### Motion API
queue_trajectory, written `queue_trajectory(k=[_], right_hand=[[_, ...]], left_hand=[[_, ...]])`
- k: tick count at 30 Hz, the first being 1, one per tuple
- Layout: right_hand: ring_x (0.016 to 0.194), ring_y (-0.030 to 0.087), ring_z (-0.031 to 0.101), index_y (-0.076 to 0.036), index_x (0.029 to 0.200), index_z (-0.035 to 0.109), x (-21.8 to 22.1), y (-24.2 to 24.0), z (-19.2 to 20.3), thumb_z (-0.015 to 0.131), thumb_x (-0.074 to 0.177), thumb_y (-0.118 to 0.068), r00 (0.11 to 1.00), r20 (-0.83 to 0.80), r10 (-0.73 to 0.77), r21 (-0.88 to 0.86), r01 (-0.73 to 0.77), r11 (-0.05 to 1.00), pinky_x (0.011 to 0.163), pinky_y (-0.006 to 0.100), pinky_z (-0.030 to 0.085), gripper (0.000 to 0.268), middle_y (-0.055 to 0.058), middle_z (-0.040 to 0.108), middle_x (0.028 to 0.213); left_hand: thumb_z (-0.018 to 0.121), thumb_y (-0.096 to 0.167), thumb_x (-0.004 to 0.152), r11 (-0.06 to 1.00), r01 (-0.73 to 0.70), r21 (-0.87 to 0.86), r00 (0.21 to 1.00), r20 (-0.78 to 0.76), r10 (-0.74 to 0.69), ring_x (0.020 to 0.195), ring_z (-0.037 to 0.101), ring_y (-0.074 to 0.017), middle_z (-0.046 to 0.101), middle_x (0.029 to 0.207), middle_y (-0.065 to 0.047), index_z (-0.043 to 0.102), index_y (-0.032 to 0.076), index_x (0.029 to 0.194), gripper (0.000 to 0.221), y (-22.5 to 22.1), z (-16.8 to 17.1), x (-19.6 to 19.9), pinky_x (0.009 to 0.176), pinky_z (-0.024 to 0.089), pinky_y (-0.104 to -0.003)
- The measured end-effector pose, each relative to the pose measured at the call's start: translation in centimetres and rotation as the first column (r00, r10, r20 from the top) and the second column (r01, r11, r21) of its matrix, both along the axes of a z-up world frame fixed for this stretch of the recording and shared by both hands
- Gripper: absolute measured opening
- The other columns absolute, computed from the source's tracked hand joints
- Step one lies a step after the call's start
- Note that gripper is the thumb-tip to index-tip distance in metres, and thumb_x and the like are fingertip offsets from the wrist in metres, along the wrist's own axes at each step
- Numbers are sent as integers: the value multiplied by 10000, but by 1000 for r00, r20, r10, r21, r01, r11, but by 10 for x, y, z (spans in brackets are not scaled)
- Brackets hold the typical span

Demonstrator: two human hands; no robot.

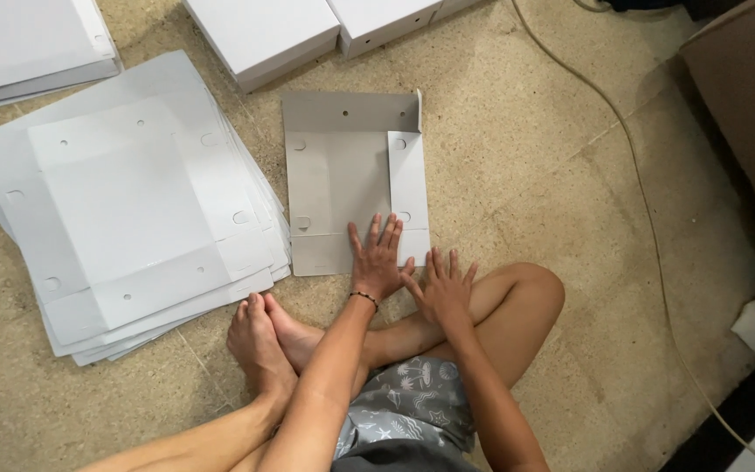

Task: Folding and assembling cardboard boxes from flat pre-cut sheets

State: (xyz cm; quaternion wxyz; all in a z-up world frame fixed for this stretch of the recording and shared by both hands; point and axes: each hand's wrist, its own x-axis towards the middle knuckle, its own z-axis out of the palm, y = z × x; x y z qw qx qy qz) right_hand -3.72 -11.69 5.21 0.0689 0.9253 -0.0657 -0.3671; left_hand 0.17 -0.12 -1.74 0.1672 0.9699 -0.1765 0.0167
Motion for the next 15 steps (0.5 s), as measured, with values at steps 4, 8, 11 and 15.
queue_trajectory(k=[4, 8, 11, 15], right_hand=[[1383, 269, -21, -137, 1422, 156, -7, 13, 21, -44, 811, -695, 995, -85, 56, -31, -59, 998, 1060, 600, -90, 852, 6, 85, 1498], [1304, 272, 235, -142, 1320, 363, -24, 10, 5, 158, 851, -629, 972, 210, 102, -40, -96, 995, 1027, 612, 76, 706, 25, 307, 1406], [1175, 269, 473, -147, 1260, 495, -21, 9, -9, 347, 896, -484, 820, 566, 88, -6, -103, 995, 912, 584, 310, 518, 47, 503, 1293], [1256, 302, 389, -244, 1379, 325, -8, 18, 10, 207, 937, -472, 918, 396, 17, 63, -46, 997, 906, 601, 330, 511, 24, 407, 1381]], left_hand=[[422, 492, 739, 1000, -13, 19, 1000, 20, 12, 1316, 262, -258, 367, 1395, -11, 394, 150, 1330, 683, 0, 3, 2, 1039, 101, -649], [437, 494, 724, 1000, -11, -30, 1000, 21, 12, 1315, 272, -266, 384, 1386, -25, 406, 144, 1323, 694, -1, -5, 0, 1037, 95, -651], [464, 471, 716, 994, -19, -108, 998, 54, 25, 1303, 303, -261, 405, 1375, -23, 418, 160, 1321, 681, -1, -12, 0, 1042, 88, -638], [475, 316, 774, 947, -31, -320, 996, 68, 56, 1266, 374, -236, 429, 1365, 15, 412, 210, 1344, 583, 4, -13, -2, 1062, 100, -586]])
